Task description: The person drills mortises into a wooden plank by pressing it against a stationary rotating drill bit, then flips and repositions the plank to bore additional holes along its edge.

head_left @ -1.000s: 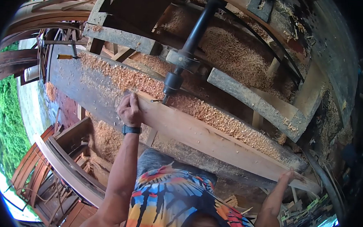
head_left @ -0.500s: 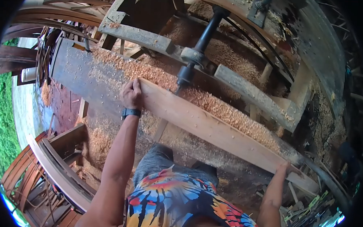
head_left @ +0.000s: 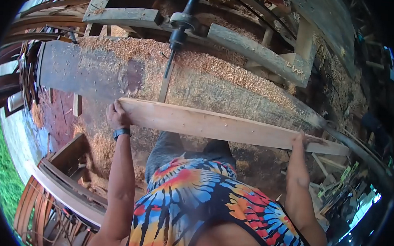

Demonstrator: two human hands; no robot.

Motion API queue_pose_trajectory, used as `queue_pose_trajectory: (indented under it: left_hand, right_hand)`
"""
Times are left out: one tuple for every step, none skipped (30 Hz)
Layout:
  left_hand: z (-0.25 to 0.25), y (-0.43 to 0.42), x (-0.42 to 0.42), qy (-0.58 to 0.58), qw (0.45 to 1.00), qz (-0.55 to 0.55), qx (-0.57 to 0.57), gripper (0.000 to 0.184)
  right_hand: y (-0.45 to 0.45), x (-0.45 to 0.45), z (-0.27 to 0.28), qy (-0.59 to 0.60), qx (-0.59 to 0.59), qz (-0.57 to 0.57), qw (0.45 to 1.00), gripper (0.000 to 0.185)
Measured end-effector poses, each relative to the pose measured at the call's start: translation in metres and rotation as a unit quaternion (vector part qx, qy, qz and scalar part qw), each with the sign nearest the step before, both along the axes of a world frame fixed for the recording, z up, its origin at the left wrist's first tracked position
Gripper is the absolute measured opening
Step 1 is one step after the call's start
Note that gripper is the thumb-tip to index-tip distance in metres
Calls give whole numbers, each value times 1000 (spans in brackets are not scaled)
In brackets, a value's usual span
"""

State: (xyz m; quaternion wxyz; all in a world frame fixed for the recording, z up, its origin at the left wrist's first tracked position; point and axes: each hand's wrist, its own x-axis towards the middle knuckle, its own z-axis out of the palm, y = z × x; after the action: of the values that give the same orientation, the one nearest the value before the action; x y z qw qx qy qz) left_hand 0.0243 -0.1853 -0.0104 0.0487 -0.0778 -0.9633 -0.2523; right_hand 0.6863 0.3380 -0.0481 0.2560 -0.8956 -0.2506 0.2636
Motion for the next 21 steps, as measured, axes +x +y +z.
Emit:
queue_pose_trajectory:
  left_hand:
    - [0,-8,-7,-15,1000,-3,-10,37]
    - [-3,-14,-16,-7,1000,-7,0,38]
    - [-6,-21,-26,1,1000,-9,8,38]
    - [-6,-26,-34,7,1000,-12,17,38]
    - [-5,-31,-44,10,1000,-1,20,41]
    - [-4,-37,-58,-25,998,24,47,42]
    - [-4,-44,-74,-60,994,49,74,43]
    - [-3,-52,-92,-96,988,73,99,44]
    - [-3,-60,-112,-84,987,55,127,48]
    - [3,-70,-133,-42,998,52,-10,48]
    - [0,-85,-159,-80,994,70,5,48]
    - [-3,-101,-187,-122,989,86,17,49]
    - [-8,-118,-216,-94,993,59,-51,49]
    - [-12,-136,-244,-62,990,35,-119,49]
    - [-19,-152,-270,-44,991,33,-125,50]
    - [-24,-167,-296,-36,994,33,-94,51]
    - [-27,-176,-319,-46,997,45,-40,52]
    - [-23,-179,-336,-53,997,53,-16,53]
    - [1,-161,-337,-89,993,82,-13,57]
    - [1,-161,-345,-78,994,73,-20,58]
    - [3,-163,-356,-64,995,65,-26,59]
  right_hand:
    - [-4,-1,-7,-8,-10,14,1000,70]
    - [-8,-3,-14,-17,-21,27,999,70]
    - [-6,9,-27,-6,-36,53,998,71]
    - [-10,4,-24,3,-50,79,996,71]
    - [-18,-4,-23,4,-54,71,996,71]
    - [-31,-33,-10,6,-57,61,996,71]
    - [-46,-68,5,7,-59,51,997,72]
    - [-61,-103,18,20,-47,38,998,72]
    - [-70,-108,3,37,-36,25,998,72]
    - [-72,-90,-32,67,-31,23,997,73]
    - [-75,-63,-73,106,-29,33,993,73]
    - [-78,-30,-117,148,-33,51,987,74]
    - [-96,-73,-95,118,-20,24,993,79]
    - [-117,-119,-73,76,-9,-2,997,83]
    - [-137,-167,-50,36,-4,-19,999,88]
    - [-154,-203,-32,-4,-4,-20,1000,93]
    - [-169,-237,-18,-44,-17,-9,999,98]
    - [-182,-260,-8,-95,-41,26,994,103]
    - [-191,-276,-2,-143,-66,63,986,108]
    - [-198,-287,2,-176,-90,87,976,112]
    - [-206,-297,6,-206,-113,114,965,116]
